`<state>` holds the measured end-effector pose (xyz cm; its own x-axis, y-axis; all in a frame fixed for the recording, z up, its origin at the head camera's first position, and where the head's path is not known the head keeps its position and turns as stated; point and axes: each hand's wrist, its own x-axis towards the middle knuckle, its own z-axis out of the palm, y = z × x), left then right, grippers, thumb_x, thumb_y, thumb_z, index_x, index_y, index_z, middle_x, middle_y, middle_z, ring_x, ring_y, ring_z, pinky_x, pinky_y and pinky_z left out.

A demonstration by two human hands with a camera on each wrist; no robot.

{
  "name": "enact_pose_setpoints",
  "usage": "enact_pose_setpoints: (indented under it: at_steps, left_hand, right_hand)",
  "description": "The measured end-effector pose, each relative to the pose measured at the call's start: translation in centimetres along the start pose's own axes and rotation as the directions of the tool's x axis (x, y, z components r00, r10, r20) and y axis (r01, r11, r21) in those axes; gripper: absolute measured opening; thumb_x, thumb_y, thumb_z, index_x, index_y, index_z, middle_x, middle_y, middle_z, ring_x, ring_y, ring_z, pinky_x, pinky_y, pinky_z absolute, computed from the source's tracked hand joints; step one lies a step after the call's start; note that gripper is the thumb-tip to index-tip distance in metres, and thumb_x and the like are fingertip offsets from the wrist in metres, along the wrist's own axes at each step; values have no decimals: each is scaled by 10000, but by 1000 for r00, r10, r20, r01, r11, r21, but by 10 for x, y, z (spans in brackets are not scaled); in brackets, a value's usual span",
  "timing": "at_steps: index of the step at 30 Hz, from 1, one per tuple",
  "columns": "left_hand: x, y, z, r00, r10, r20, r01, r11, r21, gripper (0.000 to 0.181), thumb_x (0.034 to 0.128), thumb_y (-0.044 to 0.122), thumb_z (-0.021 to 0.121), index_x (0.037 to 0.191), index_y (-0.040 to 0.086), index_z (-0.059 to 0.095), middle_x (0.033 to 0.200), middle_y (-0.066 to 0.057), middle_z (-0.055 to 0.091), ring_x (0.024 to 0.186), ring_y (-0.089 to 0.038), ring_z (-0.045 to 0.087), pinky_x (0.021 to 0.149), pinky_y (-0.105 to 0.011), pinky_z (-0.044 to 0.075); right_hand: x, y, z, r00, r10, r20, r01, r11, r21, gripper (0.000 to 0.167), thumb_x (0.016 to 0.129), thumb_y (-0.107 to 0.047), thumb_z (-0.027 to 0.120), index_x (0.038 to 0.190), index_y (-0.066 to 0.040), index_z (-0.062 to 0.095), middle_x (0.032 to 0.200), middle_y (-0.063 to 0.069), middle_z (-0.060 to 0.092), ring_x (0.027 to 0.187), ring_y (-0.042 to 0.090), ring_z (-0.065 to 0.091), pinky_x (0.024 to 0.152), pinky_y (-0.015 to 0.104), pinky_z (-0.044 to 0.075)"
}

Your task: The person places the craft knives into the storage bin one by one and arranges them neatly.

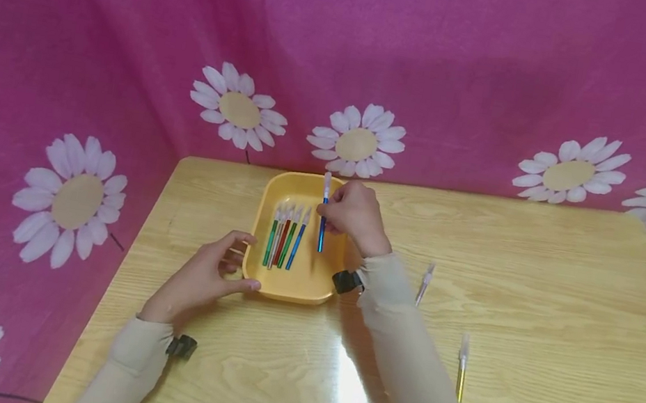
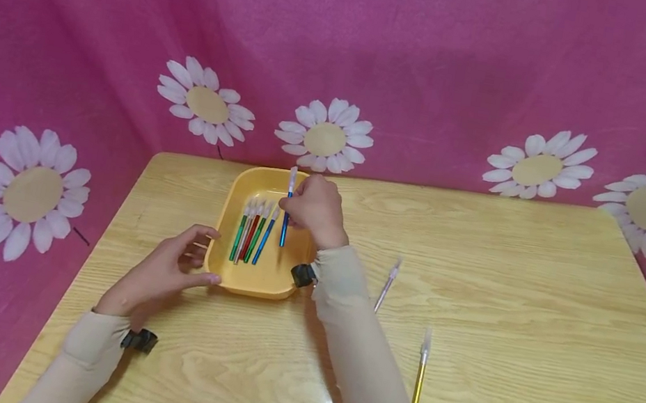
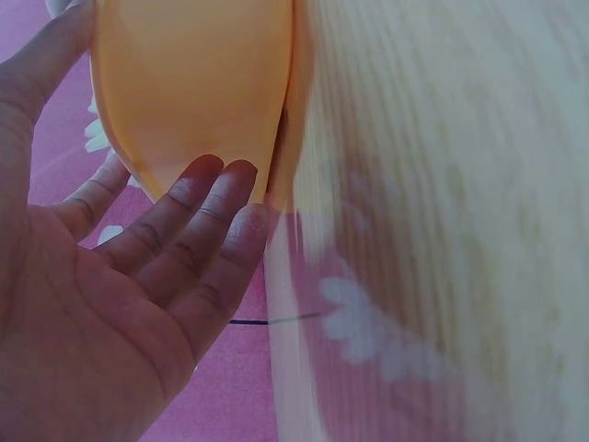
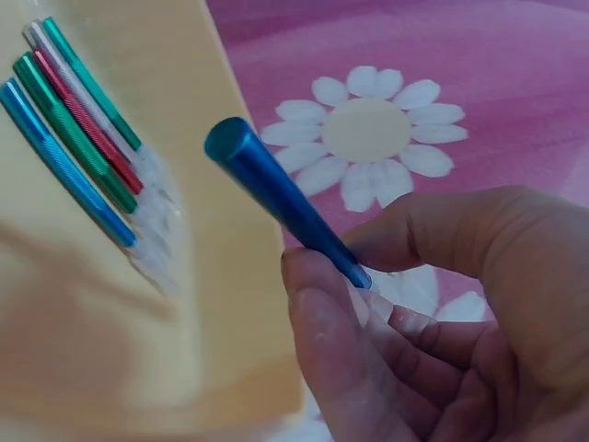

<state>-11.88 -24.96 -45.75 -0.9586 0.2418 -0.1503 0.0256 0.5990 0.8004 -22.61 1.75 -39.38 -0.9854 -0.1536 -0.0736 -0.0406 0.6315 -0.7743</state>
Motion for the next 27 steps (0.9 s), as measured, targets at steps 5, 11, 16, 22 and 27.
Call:
enact_pose_setpoints:
  at_steps: [5, 11, 16, 22, 27]
  left_hand:
    - [-1, 1, 2, 1000, -9, 6, 9, 1000, -1, 750, 829, 372, 895, 1439, 219, 488, 1356, -62, 643, 1173, -253, 669, 1054, -502, 545]
    - [-3, 3, 1, 999, -49, 2, 49, 999, -9, 741, 832, 393, 889, 1437, 264, 483, 1299, -64, 671, 1159, -262, 652, 1052, -511, 539]
    - [-3, 2, 2, 999, -34, 4, 34, 999, -14, 736, 838, 370, 888, 1439, 236, 484, 1309, -71, 673, 1152, -256, 663, 1041, -503, 551]
    - [-4, 2, 2, 1000, -8, -3, 8, 1000, -4, 756, 823, 392, 895, 1437, 218, 490, 1292, -70, 683, 1116, -243, 675, 1016, -476, 557]
    - [-3, 2, 1, 1000, 10, -10, -10, 1000, 5, 753, 822, 396, 894, 1434, 223, 491, 1351, -55, 652, 1132, -243, 683, 1024, -488, 563]
  right_hand:
    - [2, 1, 14, 1000, 7, 11, -7, 998, -60, 327, 884, -196, 754, 597, -92, 636, 579, 45, 705, 498, 129, 672, 534, 251, 532]
    - [9, -2, 26, 999, 50, 16, -49, 997, -67, 304, 859, -157, 710, 578, -91, 616, 540, 23, 678, 444, 105, 644, 480, 248, 543]
    - [13, -2, 36, 998, 66, 21, -63, 989, -136, 234, 840, -162, 721, 631, -87, 645, 504, -4, 621, 433, 103, 608, 506, 240, 493]
    - [14, -4, 44, 996, 87, 32, -76, 967, -245, 210, 830, -179, 724, 678, -109, 597, 572, -1, 591, 543, 174, 614, 580, 279, 471]
    - [15, -7, 48, 994, 102, 28, -90, 954, -287, 217, 838, -171, 719, 691, -108, 573, 712, 45, 629, 715, 255, 638, 635, 307, 480]
